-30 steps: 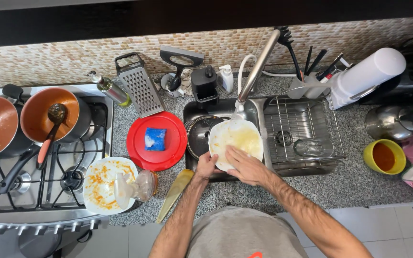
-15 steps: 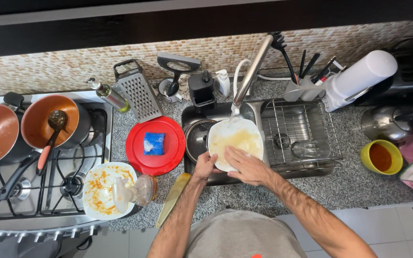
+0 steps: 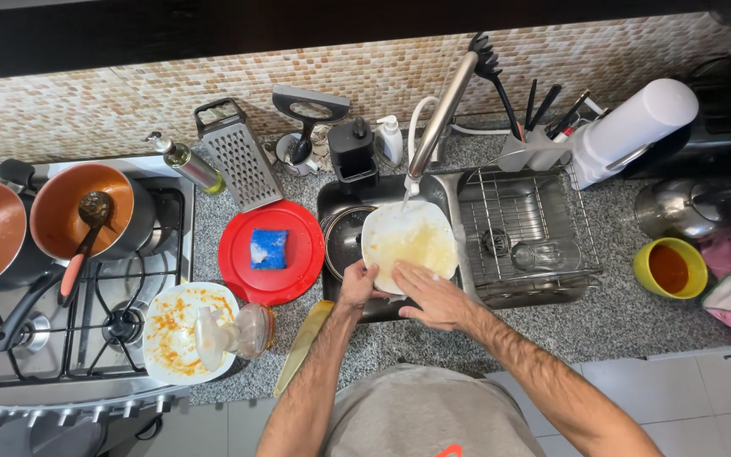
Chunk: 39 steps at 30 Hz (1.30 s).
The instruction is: Washing and rinsing plates, a pot lid, and a strainer in a kitchen sink.
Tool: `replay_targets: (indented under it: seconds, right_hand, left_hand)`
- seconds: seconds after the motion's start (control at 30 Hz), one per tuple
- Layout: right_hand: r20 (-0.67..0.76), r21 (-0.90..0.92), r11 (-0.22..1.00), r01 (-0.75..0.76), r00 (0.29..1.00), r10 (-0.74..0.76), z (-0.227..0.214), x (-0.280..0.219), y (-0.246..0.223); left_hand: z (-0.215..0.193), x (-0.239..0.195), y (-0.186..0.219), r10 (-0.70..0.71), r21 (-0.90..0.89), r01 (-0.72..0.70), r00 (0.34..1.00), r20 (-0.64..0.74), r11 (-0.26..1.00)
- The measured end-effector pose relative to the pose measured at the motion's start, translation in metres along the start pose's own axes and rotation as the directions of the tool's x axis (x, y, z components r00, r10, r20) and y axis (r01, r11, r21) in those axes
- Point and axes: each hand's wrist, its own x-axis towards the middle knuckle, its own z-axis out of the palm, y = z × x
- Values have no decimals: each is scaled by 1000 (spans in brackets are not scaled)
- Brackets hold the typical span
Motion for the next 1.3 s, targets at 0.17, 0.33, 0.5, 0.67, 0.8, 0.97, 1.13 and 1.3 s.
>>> replay_targets:
  seconds: [0.17, 0.33, 0.5, 0.67, 0.8, 0.97, 1.13, 1.3]
  right_hand:
    - [-93, -195, 978, -69, 994, 52, 15, -17, 44]
    - [-153, -239, 960, -146, 982, 111, 18, 6, 28]
    - [-51, -3, 1000, -27, 998, 27, 6, 7, -25]
    - [-37, -102, 993, -51, 998, 47, -2, -26, 1]
    - [-183, -288, 943, -168, 976, 118, 15, -13, 44]
    - [-279, -210, 953, -220, 947, 158, 7, 38, 40]
    - [-314, -99, 992, -77, 948, 43, 14, 55, 3]
    - [-1, 28, 997, -68, 998, 68, 11, 1, -10]
  left_hand:
    - [0, -8, 6, -3, 2, 3, 1000, 15, 1000]
    - [16, -22, 12, 6, 0, -6, 1000, 23, 1000]
    - [9, -13, 8, 2, -35, -2, 1000, -7, 999]
    - [-4, -22, 13, 2, -81, -2, 1000, -3, 997]
    - [1, -31, 11, -7, -77, 10, 999, 49, 997]
    - [5, -25, -3, -14, -18, 16, 994, 106, 1000]
    - [10, -43, 30, -12, -36, 17, 992, 124, 999]
    - [-17, -31, 29, -18, -35, 22, 995, 100, 999]
